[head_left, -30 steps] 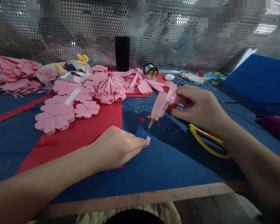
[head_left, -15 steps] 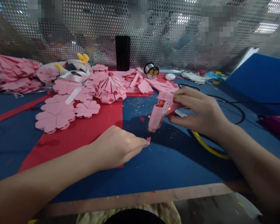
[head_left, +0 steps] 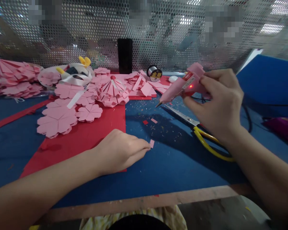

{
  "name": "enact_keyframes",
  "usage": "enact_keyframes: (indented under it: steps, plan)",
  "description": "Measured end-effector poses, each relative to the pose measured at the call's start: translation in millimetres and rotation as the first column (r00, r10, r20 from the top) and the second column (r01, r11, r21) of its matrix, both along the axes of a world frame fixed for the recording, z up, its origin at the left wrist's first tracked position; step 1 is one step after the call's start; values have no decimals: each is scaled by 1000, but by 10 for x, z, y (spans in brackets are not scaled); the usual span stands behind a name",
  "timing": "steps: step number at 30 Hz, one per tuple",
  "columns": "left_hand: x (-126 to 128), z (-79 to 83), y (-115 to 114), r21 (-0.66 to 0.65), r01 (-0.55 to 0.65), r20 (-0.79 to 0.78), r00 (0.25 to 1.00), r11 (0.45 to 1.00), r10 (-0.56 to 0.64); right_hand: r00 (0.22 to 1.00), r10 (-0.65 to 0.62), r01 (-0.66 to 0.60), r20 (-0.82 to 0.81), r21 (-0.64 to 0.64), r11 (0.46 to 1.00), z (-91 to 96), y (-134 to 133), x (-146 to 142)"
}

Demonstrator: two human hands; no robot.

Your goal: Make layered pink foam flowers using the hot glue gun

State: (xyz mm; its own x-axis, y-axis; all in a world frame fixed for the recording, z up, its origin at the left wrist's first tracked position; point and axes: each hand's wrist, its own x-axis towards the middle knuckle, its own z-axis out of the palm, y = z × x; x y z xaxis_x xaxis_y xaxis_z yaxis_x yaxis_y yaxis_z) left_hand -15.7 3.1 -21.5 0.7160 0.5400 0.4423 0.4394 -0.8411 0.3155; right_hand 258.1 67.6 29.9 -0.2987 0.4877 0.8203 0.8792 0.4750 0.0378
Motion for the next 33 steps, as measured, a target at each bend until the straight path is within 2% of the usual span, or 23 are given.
enact_keyframes:
  steps: [3,7,14,19,25,28,33]
  plan:
    - [22,16,4,-58,-82,71,994,995,86,995,-100,95,-10,-217,972,-60,106,51]
    - [76,47,29,-142,-193,62,977,971,203,993,-118,111,8,-414,903,-103,154,82]
    - [111,53,44,-214,-212,50,972,953,228,989,-146,126,-5,-470,874,-53,100,23]
    - [118,46,31,-244,-218,25,973,945,231,985,-171,142,-27,-434,889,-90,138,30]
    - [109,28,27,-250,-204,29,976,947,218,987,-161,150,14,-459,876,-77,130,37]
    - [102,33,23,-252,-215,40,972,944,232,983,-175,181,63,-536,824,-66,113,28]
    - [95,27,17,-272,-212,34,973,939,229,974,-206,211,95,-717,664,-106,151,42]
